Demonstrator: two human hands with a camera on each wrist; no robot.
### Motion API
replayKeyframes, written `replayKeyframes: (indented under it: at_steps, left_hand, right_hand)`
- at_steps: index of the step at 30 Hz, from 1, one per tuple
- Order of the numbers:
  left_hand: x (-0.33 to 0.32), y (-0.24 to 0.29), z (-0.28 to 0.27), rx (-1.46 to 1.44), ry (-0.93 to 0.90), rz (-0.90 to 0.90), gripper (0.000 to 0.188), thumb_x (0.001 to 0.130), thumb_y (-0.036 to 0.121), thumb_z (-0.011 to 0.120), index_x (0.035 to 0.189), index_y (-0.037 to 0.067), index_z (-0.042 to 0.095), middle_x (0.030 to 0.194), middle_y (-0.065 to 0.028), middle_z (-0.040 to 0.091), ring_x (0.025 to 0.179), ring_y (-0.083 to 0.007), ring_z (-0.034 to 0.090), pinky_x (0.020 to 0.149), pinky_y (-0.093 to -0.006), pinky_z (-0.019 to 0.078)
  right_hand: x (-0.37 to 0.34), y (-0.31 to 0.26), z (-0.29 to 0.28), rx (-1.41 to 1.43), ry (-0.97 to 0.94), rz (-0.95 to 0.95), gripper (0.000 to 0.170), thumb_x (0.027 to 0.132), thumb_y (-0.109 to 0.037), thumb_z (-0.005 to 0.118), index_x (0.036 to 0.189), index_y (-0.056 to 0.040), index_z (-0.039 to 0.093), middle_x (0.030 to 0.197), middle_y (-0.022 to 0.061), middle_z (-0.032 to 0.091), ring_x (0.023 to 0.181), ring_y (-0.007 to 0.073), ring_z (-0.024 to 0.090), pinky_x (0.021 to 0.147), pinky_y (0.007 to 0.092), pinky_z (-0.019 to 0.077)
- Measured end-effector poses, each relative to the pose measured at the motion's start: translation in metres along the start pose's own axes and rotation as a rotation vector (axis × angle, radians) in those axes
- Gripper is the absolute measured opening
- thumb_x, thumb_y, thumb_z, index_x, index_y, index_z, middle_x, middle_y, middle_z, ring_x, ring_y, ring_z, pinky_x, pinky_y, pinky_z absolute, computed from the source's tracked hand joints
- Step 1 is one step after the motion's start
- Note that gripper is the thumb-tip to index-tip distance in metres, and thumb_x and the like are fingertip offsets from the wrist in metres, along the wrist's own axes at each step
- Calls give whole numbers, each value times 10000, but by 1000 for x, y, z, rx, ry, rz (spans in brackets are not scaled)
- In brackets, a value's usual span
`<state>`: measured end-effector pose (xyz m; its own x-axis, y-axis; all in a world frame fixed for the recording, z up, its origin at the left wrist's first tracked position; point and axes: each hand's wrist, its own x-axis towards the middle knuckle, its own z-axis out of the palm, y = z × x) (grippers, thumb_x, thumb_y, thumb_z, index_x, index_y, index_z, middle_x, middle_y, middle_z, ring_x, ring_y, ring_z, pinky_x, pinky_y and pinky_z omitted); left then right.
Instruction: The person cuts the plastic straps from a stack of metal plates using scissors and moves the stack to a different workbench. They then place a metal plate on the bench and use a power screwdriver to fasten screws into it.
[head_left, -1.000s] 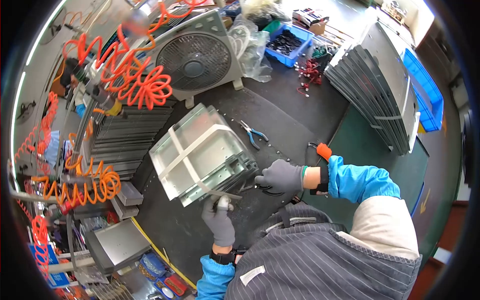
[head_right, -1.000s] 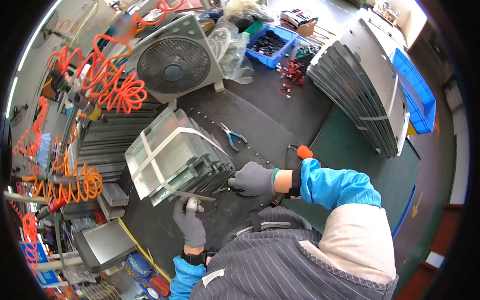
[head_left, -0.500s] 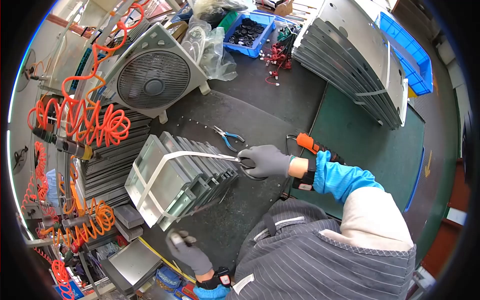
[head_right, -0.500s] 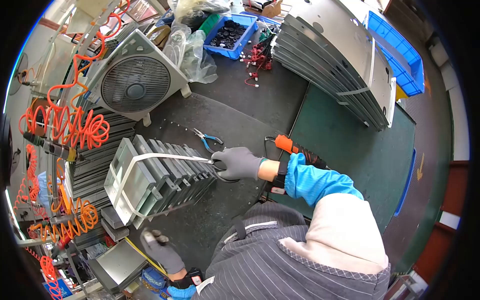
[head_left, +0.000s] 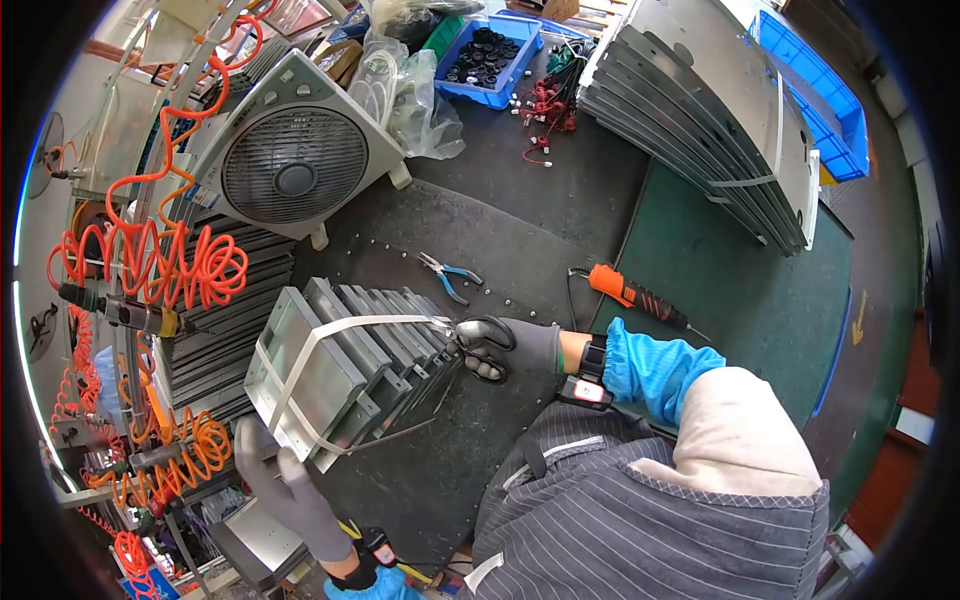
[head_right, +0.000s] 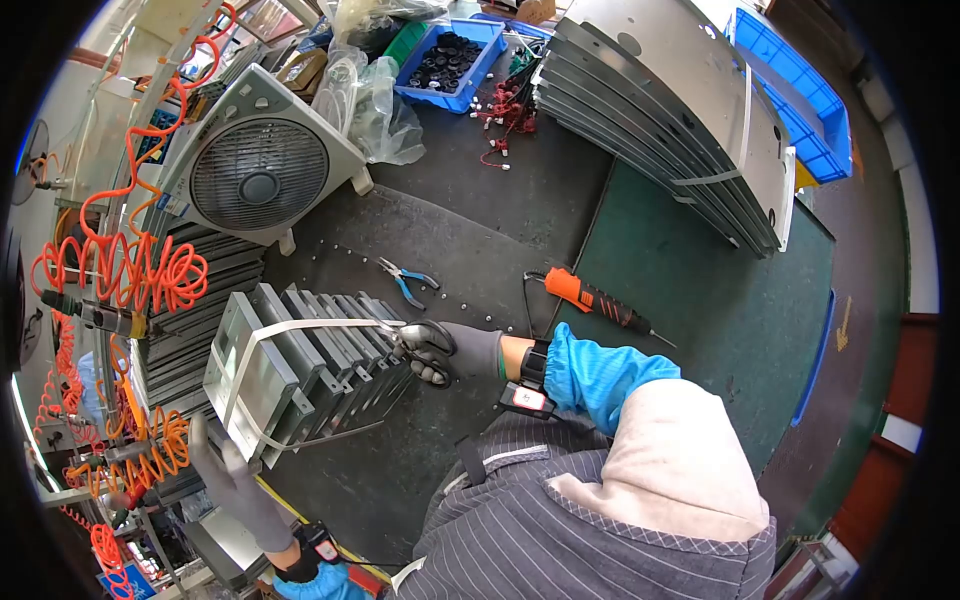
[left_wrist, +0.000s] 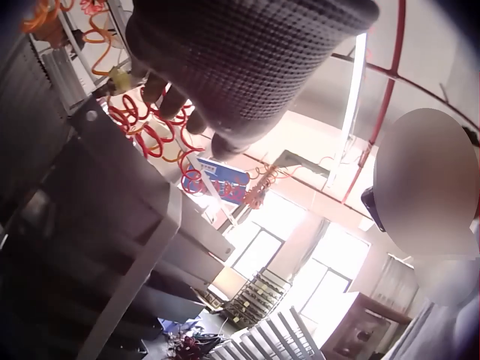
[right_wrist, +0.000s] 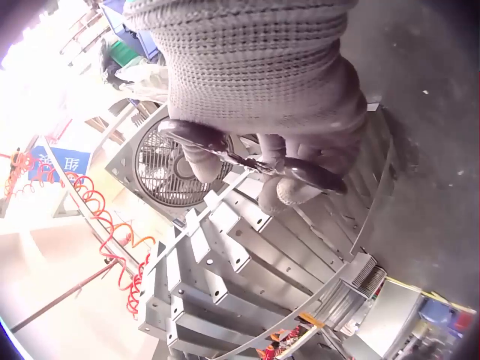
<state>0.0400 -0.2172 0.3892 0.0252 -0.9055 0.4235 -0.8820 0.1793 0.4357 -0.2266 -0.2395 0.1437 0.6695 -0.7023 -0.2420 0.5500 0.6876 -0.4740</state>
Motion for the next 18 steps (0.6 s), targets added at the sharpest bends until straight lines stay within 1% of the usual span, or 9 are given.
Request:
replayKeyframes:
  at_steps: [1,2,4,5,7,11,13,17,18]
  left_hand:
    - [6,6,1,75,-119,40,512,938,249,494,1372,-21,476,1384,-198,486,1306,-317,454,1093,-441,345]
    - [11,11,4,78,-118,40,512,938,249,494,1372,-21,476,1384,-198,486,1306,-317,454,1093,-441,345]
    - [19,18,8,164,-307,47,530,929,294,509,1389,31,485,1420,-191,467,1344,-355,415,1098,-453,334]
    - [20,15,10,194,-365,37,523,937,307,505,1392,49,493,1449,-181,454,1371,-373,382,1120,-454,306]
    - [18,10,13,202,-384,29,529,939,323,504,1392,49,495,1446,-180,459,1376,-367,378,1132,-455,287]
    - [15,5,17,178,-396,14,552,941,367,498,1388,42,501,1430,-183,479,1384,-349,370,1165,-455,226]
    - [15,5,19,156,-392,10,557,939,370,498,1384,36,503,1423,-184,485,1382,-346,371,1168,-454,219]
    - [15,5,19,133,-385,4,563,932,369,496,1375,22,507,1401,-184,503,1377,-343,377,1175,-453,203]
    - [15,5,19,134,-383,1,563,932,369,496,1375,22,507,1401,-184,503,1377,-343,377,1175,-453,203]
  right_hand:
    - [2,0,-1,-17,-21,-21,444,993,-489,487,1122,-72,569,697,-19,525,518,65,488,442,215,409]
    - [2,1,-2,-16,-23,-20,444,993,-489,487,1122,-72,569,697,-19,525,518,65,488,442,215,409]
    - [3,2,-5,20,-45,11,470,1015,-498,414,1092,-69,590,709,-23,520,535,51,446,477,198,364]
    - [5,2,-6,21,-49,10,470,1015,-498,414,1092,-69,590,709,-23,520,535,51,446,477,198,364]
    - [7,1,-8,99,20,-9,478,1009,-518,414,1079,-73,575,673,-20,508,491,63,435,451,202,363]
    - [14,-2,-12,77,-4,-31,480,1005,-524,414,1079,-80,581,668,-27,500,488,60,413,461,199,356]
    - [23,0,-16,169,-57,40,465,1008,-513,412,1079,-85,584,654,-36,486,499,53,412,460,200,352]
    - [27,-4,-15,178,-40,75,467,1015,-502,398,1074,-79,587,634,-41,476,493,53,413,448,205,354]
    - [28,-2,-17,135,-39,50,450,1019,-483,404,1073,-77,590,625,-39,474,473,51,404,424,203,345]
